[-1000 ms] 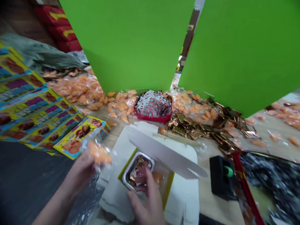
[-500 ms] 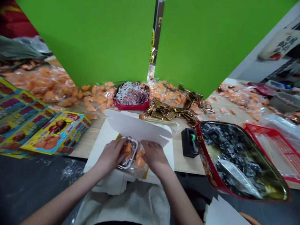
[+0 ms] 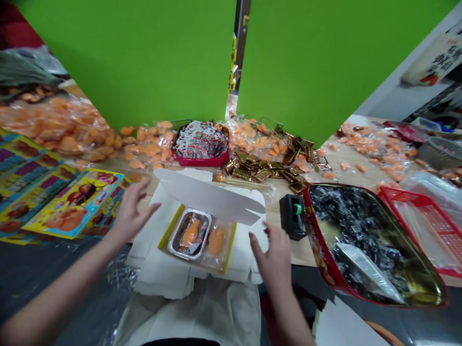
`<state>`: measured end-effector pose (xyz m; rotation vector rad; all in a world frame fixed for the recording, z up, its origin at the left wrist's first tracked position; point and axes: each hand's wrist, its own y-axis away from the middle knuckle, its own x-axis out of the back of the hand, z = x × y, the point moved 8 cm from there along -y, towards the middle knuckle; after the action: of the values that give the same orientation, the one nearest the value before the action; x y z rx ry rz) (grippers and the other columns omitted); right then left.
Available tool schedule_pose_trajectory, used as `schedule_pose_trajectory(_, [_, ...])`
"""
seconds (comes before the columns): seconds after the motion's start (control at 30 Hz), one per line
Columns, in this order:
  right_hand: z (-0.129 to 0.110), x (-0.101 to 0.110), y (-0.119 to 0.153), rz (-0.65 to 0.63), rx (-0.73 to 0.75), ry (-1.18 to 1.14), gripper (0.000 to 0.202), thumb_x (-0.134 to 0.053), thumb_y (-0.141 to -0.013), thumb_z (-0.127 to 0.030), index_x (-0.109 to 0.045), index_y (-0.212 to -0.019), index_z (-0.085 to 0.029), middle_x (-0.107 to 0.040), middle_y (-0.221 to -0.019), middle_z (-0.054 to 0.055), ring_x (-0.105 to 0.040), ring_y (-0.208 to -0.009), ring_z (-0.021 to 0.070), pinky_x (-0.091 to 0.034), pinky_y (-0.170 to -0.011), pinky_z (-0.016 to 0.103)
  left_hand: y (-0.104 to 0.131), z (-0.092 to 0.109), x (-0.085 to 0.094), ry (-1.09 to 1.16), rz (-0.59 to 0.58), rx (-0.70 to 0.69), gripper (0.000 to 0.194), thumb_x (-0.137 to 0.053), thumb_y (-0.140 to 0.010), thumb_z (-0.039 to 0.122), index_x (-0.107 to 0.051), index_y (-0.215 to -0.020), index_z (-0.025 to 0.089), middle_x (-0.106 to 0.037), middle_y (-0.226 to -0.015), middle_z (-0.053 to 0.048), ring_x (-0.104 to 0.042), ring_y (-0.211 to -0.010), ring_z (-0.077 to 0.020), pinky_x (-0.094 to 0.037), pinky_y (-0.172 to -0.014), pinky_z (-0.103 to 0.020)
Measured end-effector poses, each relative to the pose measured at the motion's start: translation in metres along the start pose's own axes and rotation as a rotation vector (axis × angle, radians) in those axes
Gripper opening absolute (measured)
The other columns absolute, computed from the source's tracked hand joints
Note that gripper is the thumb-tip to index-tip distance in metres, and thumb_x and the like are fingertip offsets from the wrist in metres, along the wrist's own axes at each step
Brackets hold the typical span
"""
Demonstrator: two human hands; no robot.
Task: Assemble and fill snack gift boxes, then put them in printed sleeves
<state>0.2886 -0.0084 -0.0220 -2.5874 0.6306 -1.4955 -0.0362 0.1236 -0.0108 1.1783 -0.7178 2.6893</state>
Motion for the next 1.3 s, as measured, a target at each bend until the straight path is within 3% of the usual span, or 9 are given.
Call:
schedule_pose_trajectory(0.13, [-0.012,-0.010,-0.057,-0.486,-0.010,-0.114,0.040,-0.040,-0.085,-0.052,-0.059,-0.089,-0.017,-0.056,-0.060,0.000,-0.054,-0.058,0.0169,-0.041,-0.057,0.029,-0.063,-0.005,-0.011,0.048,-0.292,0.050,0.040,-0.063,-0.076,0.046,-0.062,-0.095,0.011,-0.062,-0.085,-0.004,-0.059,-0.076,-0.0178,-0.050,-0.070,-0.031])
schedule_pose_trajectory(0.23, [-0.036,-0.026,-0.053,-0.570,-0.081,-0.193,0.039,-0.028,-0.091,-0.042,-0.058,-0.081,-0.019,-0.056,-0.054,0.000,-0.056,-0.055,0.0166,-0.042,-0.058,0.029,-0.064,0.014,-0.024,0.044,-0.377,0.073,0.031,-0.048,-0.085,0.037,-0.061,-0.097,0.011,-0.059,-0.065,0.002,-0.056,-0.056,-0.0134,-0.047,-0.058,-0.026])
schedule_pose_trajectory(0.43, [-0.037,-0.040,0.035,-0.225,0.071,-0.232,0.043,-0.038,-0.090,-0.038,-0.047,-0.126,-0.018,-0.064,-0.100,0.011,-0.061,-0.093,0.0242,-0.049,-0.081,0.038,0.041,0.031,-0.039,0.057,-0.507,0.003,0.042,-0.049,-0.085,0.032,-0.052,-0.126,0.024,-0.062,-0.111,-0.007,-0.059,-0.097,-0.0223,-0.048,-0.085,-0.035])
schedule_pose_trajectory(0.57, [-0.017,-0.062,0.098,-0.280,0.345,-0.089,0.064,-0.057,-0.080,-0.037,-0.034,-0.139,-0.026,-0.062,-0.095,0.008,-0.061,-0.084,0.0246,-0.051,-0.074,0.040,0.112,0.005,-0.044,-0.142,-0.530,-0.182,0.055,-0.060,-0.080,0.036,-0.046,-0.133,0.034,-0.043,-0.140,-0.008,-0.034,-0.131,-0.0345,-0.031,-0.105,-0.052])
schedule_pose_trajectory(0.67, [-0.010,-0.062,0.111,-0.228,0.468,0.014,0.074,-0.060,-0.078,-0.039,-0.027,-0.142,-0.023,-0.051,-0.123,0.017,-0.050,-0.115,0.0335,-0.047,-0.087,0.048,0.127,-0.002,-0.056,-0.162,-0.601,-0.290,0.056,-0.053,-0.086,0.032,-0.035,-0.139,0.035,-0.035,-0.148,-0.006,-0.025,-0.138,-0.0298,-0.019,-0.111,-0.053])
schedule_pose_trajectory(0.8, [-0.022,-0.047,0.079,-0.232,0.550,-0.031,0.071,-0.061,-0.079,-0.038,-0.030,-0.140,-0.021,-0.034,-0.143,0.018,-0.021,-0.137,0.0354,-0.039,-0.099,0.052,0.085,0.015,-0.050,0.022,-0.642,-0.204,0.058,-0.052,-0.086,0.037,-0.033,-0.140,0.029,-0.038,-0.146,-0.006,-0.025,-0.138,-0.0258,-0.019,-0.112,-0.049])
schedule_pose_trajectory(0.97, [-0.022,-0.040,0.011,-0.432,0.181,-0.423,0.051,-0.062,-0.077,-0.043,-0.054,-0.120,-0.018,-0.061,-0.117,0.013,-0.054,-0.114,0.0275,-0.046,-0.093,0.045,0.025,0.026,-0.049,0.437,-0.683,0.123,0.065,-0.074,-0.065,0.038,-0.050,-0.122,0.021,-0.059,-0.124,-0.011,-0.054,-0.115,-0.0289,-0.045,-0.096,-0.044])
schedule_pose_trajectory(1.13, [0.000,-0.024,-0.030,-0.523,-0.075,-0.580,0.060,-0.049,-0.082,-0.052,-0.045,-0.131,-0.018,-0.059,-0.119,0.011,-0.057,-0.107,0.0231,-0.049,-0.086,0.039,0.016,0.005,-0.072,0.680,-0.541,0.363,0.053,-0.072,-0.065,0.038,-0.049,-0.108,0.018,-0.065,-0.111,-0.010,-0.063,-0.099,-0.0252,-0.051,-0.085,-0.040])
schedule_pose_trajectory(1.3, [-0.039,0.002,-0.074,-0.617,0.124,-0.278,0.036,-0.038,-0.090,-0.040,-0.059,-0.110,-0.019,-0.063,-0.072,0.001,-0.058,-0.063,0.0143,-0.045,-0.062,0.027,0.025,-0.001,-0.076,0.679,-0.549,0.396,0.054,-0.075,-0.063,0.036,-0.047,-0.105,0.018,-0.064,-0.111,-0.010,-0.062,-0.100,-0.0263,-0.051,-0.084,-0.040])
